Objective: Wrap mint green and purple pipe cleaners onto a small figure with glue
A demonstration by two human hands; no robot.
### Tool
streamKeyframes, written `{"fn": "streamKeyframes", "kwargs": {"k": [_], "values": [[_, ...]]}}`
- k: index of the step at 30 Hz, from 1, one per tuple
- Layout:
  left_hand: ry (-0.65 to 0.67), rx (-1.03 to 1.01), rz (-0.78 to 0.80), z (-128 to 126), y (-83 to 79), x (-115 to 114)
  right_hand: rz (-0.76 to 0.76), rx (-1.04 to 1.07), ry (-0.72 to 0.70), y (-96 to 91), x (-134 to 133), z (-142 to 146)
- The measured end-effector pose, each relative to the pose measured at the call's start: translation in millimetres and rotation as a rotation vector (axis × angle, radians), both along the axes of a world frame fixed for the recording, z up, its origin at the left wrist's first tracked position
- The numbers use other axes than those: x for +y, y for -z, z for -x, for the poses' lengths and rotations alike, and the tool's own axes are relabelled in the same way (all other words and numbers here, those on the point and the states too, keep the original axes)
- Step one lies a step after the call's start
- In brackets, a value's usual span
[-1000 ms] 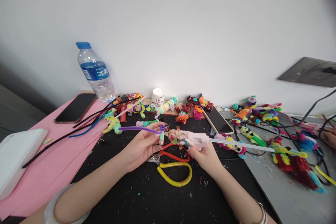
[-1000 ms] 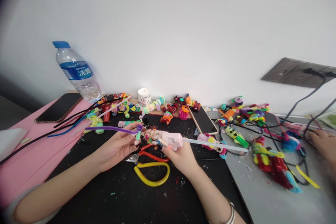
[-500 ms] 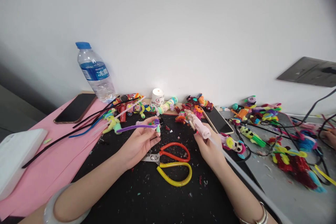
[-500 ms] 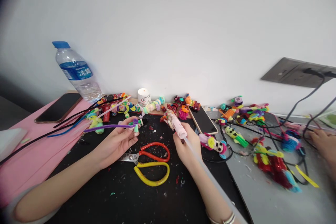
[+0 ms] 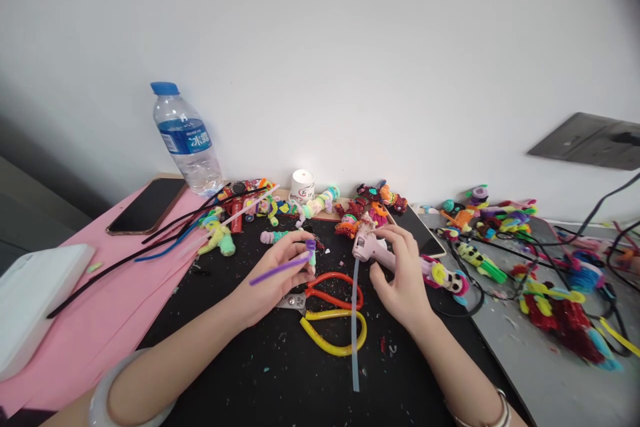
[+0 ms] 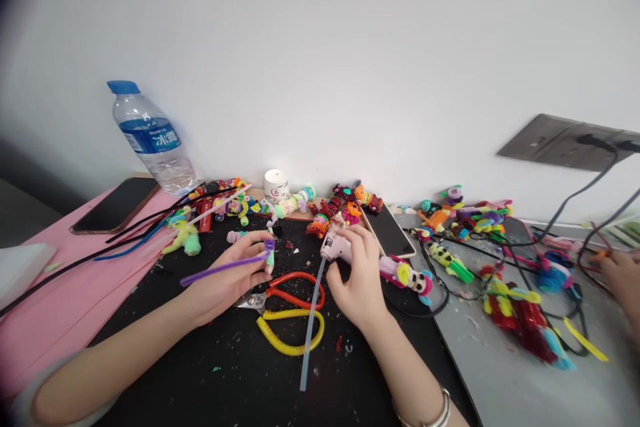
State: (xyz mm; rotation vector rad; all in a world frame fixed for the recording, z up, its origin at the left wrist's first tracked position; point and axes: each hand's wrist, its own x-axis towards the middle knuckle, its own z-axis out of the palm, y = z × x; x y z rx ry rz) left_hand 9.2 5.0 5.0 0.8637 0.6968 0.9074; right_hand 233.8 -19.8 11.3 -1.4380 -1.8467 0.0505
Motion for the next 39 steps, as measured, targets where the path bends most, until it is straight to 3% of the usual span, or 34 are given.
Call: {"fn": "streamKeyframes", "kwargs": {"k": [5, 9, 17, 27, 33, 39], "values": [[0.131, 0.261, -0.215, -2.9, 4.2, -3.2, 0.104, 0.053, -0.407, -2.9, -21.3, 29.3], [0.180, 0.326, -0.283, -3.9, 5.7, -5.0, 0.114, 0.038, -0.535, 6.1, -29.1, 43.2], [0.205, 0.278, -0.287, -5.4, 3.4, -5.9, 0.091, 0.205, -0.442, 6.8, -28.6, 40.4], [0.062, 0.454, -0.365, -4.8, 1.4, -8.0, 0.085, 0.244, -0.480, 0.4, -29.9, 42.5], [0.060, 0.421, -0.280, -3.8, 1.4, -6.2, 0.052, 0.317, -0.329, -2.5, -28.7, 40.3], [0.100, 0.294, -0.235, -2.4, -1.5, -4.1, 0.141, 0.415, -0.221, 1.2, -25.2, 37.5]]}}
